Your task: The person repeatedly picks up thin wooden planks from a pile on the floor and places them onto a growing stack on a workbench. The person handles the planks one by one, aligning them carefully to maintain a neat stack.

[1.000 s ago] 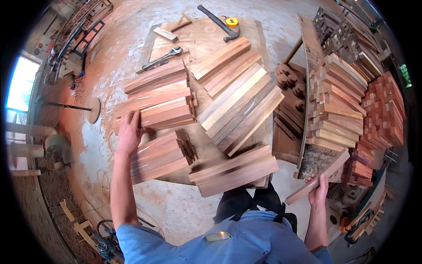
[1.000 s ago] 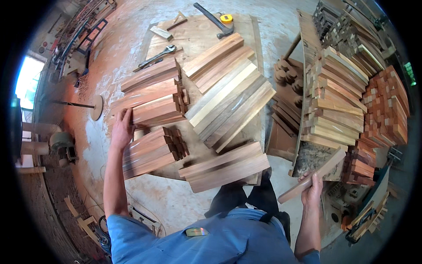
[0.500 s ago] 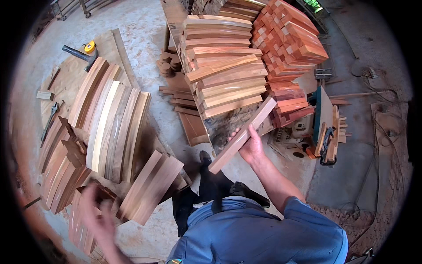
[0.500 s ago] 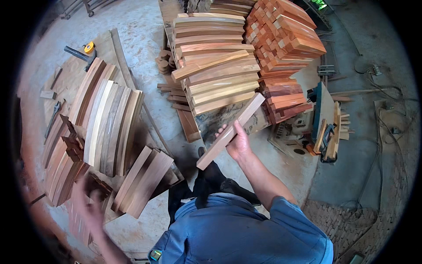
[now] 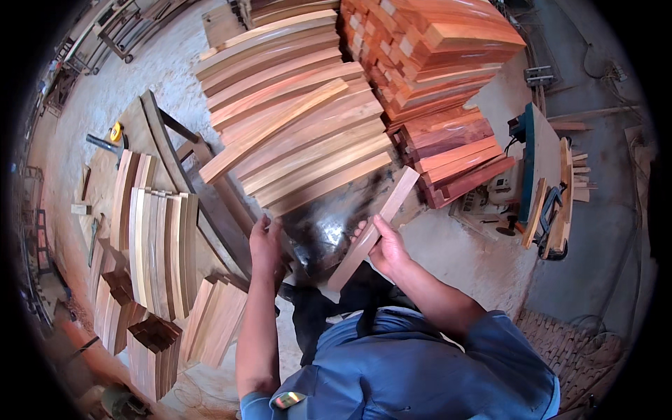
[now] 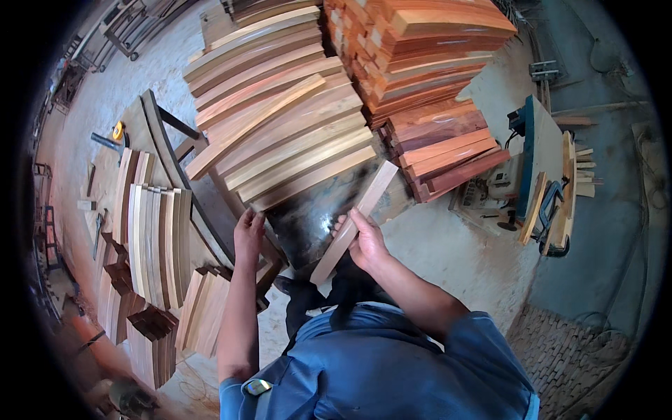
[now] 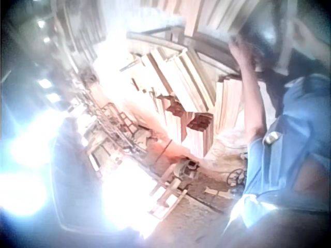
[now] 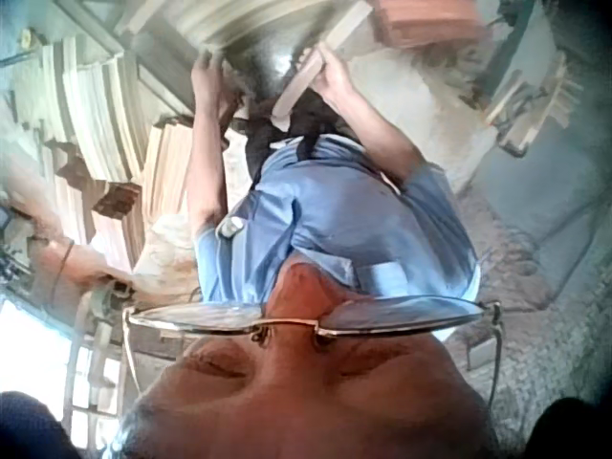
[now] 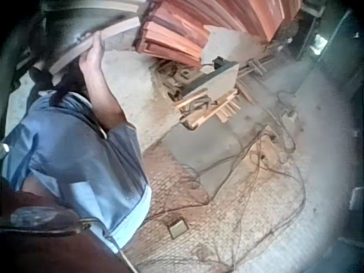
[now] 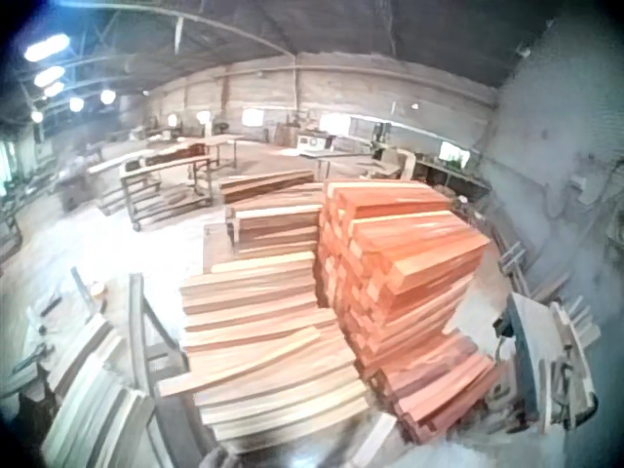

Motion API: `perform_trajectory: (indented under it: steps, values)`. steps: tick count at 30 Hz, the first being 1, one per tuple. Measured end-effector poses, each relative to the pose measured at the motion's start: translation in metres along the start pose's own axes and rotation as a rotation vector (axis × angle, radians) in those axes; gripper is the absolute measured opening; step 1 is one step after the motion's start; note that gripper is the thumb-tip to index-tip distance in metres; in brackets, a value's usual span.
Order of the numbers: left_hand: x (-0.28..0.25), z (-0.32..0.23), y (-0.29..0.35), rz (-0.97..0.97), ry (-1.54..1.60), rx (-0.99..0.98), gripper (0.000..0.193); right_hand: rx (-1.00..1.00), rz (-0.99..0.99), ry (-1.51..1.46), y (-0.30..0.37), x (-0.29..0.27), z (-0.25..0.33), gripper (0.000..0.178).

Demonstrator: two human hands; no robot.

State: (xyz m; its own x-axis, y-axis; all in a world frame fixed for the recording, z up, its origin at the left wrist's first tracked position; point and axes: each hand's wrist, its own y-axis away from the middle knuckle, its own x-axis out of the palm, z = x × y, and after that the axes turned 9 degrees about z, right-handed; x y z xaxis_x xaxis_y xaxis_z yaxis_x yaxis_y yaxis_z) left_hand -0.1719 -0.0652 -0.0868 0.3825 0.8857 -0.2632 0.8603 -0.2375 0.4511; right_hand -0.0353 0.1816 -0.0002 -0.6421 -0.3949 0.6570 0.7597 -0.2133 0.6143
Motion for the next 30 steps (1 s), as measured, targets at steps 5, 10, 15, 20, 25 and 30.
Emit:
perform_trajectory:
  steps: [5,10,15,20,25,30]
  values:
    - [0.026,-0.034,-0.014,0.018,0.219,-0.205,0.024,-0.059,0.020,0.025,-0.002,-0.024,0.036,0.015]
    - [0.034,-0.044,-0.009,-0.018,0.335,-0.220,0.024,-0.035,0.017,0.051,-0.017,-0.041,0.045,0.023]
    - [0.036,-0.042,-0.004,-0.001,0.319,-0.198,0.024,-0.040,0.004,0.066,-0.025,-0.041,0.043,0.024]
    - [0.048,-0.021,0.007,-0.040,0.030,-0.114,0.027,-0.045,-0.036,0.073,-0.027,-0.041,0.040,0.019]
    - [0.064,-0.019,0.028,-0.095,-0.123,0.132,0.040,-0.044,-0.036,0.072,-0.026,-0.050,0.035,0.017]
    - [0.047,-0.043,0.037,0.066,-0.606,-0.050,0.059,-0.047,-0.028,0.066,-0.018,-0.058,0.027,0.019]
